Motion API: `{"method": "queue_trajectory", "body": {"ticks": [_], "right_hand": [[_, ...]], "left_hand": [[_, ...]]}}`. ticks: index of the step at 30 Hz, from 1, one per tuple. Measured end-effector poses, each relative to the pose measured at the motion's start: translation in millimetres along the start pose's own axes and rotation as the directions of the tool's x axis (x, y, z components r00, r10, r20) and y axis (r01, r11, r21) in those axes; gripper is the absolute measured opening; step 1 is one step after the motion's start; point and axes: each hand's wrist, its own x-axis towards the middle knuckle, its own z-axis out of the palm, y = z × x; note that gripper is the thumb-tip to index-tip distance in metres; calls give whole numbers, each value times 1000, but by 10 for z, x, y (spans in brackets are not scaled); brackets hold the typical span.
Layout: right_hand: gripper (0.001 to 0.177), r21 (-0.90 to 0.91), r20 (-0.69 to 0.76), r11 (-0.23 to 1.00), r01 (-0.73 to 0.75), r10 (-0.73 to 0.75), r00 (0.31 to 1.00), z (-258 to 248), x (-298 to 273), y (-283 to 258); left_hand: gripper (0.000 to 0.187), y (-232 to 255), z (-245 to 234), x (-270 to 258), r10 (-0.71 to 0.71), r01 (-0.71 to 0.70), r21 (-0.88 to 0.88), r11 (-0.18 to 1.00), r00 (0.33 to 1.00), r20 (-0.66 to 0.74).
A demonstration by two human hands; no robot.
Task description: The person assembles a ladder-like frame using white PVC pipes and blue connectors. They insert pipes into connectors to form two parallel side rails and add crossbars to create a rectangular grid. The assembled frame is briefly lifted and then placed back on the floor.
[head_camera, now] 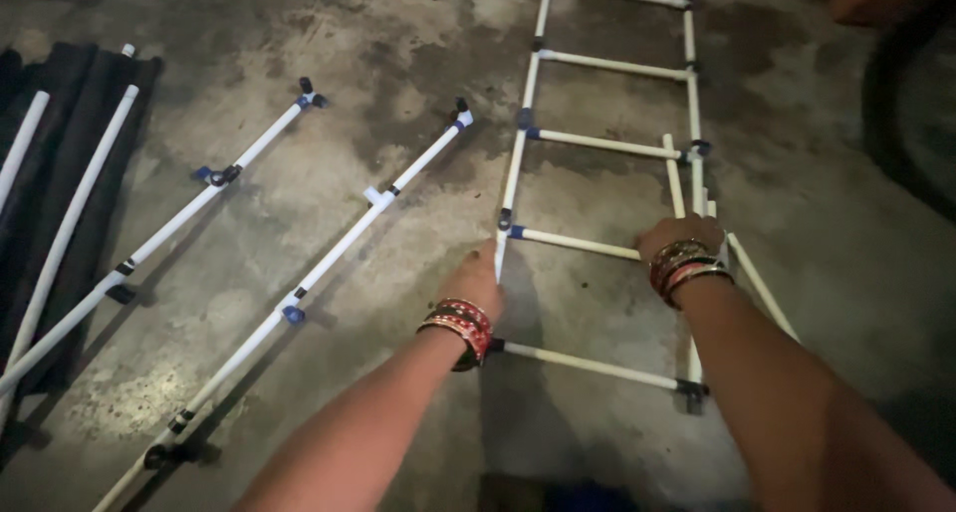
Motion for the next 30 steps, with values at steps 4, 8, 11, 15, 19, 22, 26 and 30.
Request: {"method": "queue_trajectory", "body": {"ticks": [4,8,11,15,19,22,26,30], "right_hand": [[40,370,49,919,-135,125,991,76,83,113],[28,305,-126,942,-143,189,974,328,253,163],[32,661,-164,730,-173,366,916,548,427,188],[20,110,-137,993,42,-27,990,698,652,265],[36,419,-305,902,106,30,952,817,577,180],[24,736,-272,674,73,196,942,847,393,57],[29,797,-69,604,-16,118,991,633,280,-4],[23,754,-291,650,90,208,934,467,113,-99]], "left_hand": [[57,17,82,-2,29,-31,-27,999,998,-58],[55,50,37,-34,27,-28,-34,999,998,-51],[55,69,-23,-64,72,-80,-75,994,992,-104],[57,87,-91,-138,108,-127,-118,985,982,-158],[58,82,-123,-187,64,-72,-95,993,994,-86],[59,105,-117,-204,81,-88,-67,994,992,-96],[61,165,-117,-241,38,-42,-58,997,997,-67],[62,157,-126,-256,66,-76,-100,992,993,-101]]}}
